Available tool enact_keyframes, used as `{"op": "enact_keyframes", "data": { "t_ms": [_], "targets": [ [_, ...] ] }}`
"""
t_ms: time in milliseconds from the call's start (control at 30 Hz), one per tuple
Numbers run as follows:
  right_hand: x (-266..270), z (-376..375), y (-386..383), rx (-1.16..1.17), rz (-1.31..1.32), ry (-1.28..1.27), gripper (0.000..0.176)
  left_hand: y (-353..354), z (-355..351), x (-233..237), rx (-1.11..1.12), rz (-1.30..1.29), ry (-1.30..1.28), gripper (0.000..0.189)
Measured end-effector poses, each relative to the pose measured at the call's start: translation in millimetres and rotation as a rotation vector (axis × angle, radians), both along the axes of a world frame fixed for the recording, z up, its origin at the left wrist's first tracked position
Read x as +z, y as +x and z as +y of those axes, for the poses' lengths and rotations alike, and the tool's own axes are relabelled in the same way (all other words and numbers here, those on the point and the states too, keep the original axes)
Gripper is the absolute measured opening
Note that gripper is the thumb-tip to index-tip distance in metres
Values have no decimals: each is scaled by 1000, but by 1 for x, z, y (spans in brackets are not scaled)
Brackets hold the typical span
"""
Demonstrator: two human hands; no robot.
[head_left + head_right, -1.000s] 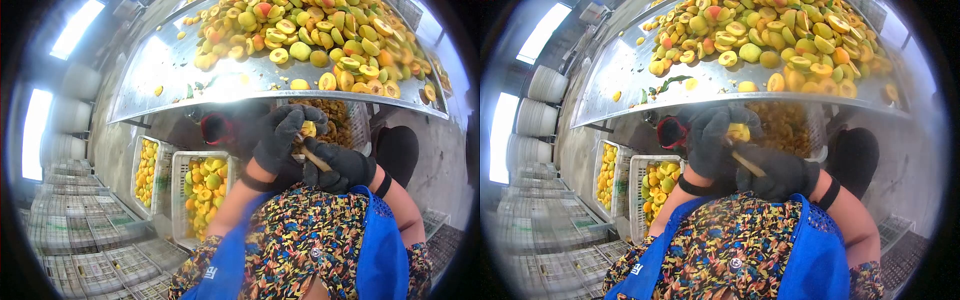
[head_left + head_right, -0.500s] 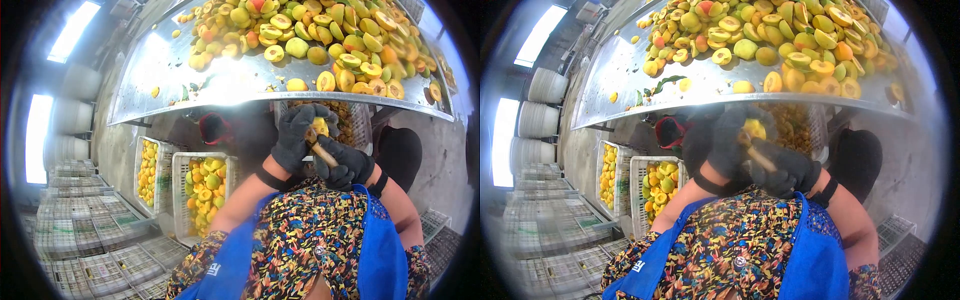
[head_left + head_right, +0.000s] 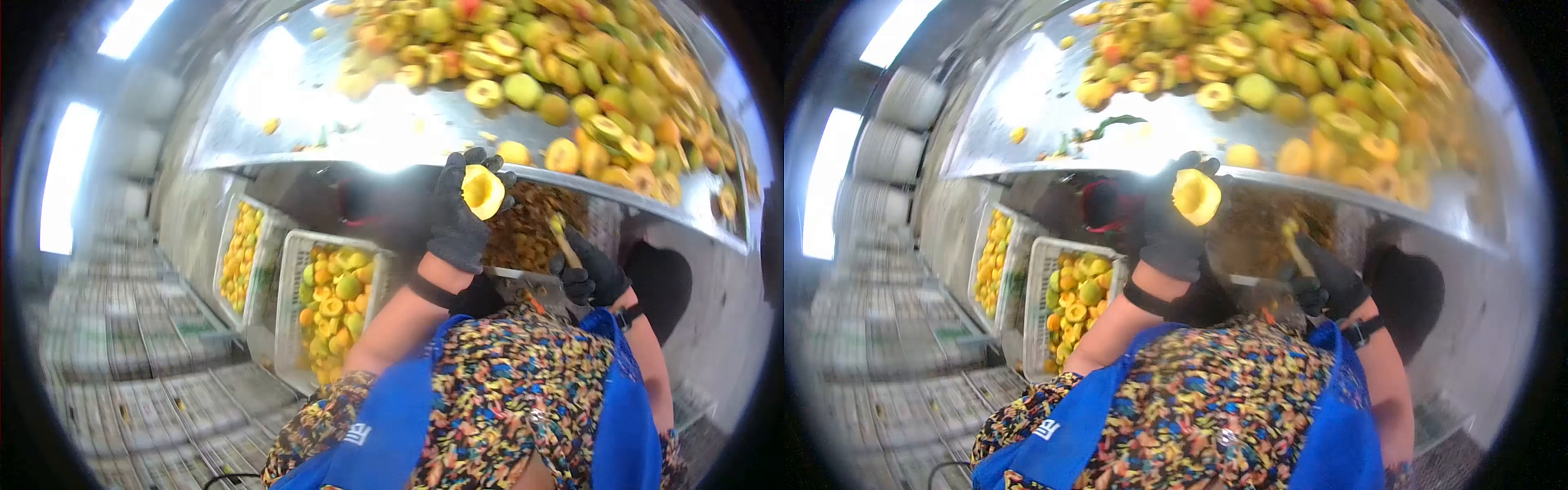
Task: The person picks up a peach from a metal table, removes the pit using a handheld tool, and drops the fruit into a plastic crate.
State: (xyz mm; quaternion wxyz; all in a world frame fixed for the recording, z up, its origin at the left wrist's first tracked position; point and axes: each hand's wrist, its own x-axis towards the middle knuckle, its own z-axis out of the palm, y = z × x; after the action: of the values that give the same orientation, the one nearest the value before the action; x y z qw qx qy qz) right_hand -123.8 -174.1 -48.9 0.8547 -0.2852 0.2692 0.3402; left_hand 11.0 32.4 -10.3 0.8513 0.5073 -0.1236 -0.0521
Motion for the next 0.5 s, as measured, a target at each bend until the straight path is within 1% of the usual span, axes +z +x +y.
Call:
{"op": "enact_keyframes", "data": {
  "t_ms": [33,67,100,133,167,200,233,267,300,333,367,400,433,500],
  "targets": [
    [-21,-5,3,-40,148,-271,47,9,17,4,16,31,-47,32],
    [-32,-10,2,-66,101,-411,45,10,45,10,126,-162,123,30],
    [-40,-14,-2,-140,-10,-477,43,12,74,5,203,-196,163,28],
    [-43,-16,-1,-180,-91,-476,41,12,107,0,261,-135,123,26],
    [-42,-18,-3,-195,-103,-410,39,11,141,-10,310,-24,24,25],
    [-30,-19,1,-193,-52,-312,36,6,178,-21,349,107,-130,23],
    [-21,-18,3,-197,17,-207,33,1,221,-35,431,188,-203,22],
    [-16,-20,6,-165,32,-212,36,-8,262,-50,549,226,-209,20],
    [-13,-25,7,-137,50,-217,39,-25,290,-64,780,167,29,24],
    [-9,-26,9,-109,75,-222,42,-29,333,-91,925,348,-81,21],
    [-2,-23,11,-90,108,-308,44,-43,383,-136,1027,286,136,25],
    [5,-17,12,-77,137,-393,46,-61,404,-140,1065,421,115,27],
    [11,-15,11,-74,168,-477,47,-71,410,-151,1117,502,-9,29],
    [13,-26,14,-5,141,-479,49,-78,405,-175,1134,585,68,33]
  ]
}}
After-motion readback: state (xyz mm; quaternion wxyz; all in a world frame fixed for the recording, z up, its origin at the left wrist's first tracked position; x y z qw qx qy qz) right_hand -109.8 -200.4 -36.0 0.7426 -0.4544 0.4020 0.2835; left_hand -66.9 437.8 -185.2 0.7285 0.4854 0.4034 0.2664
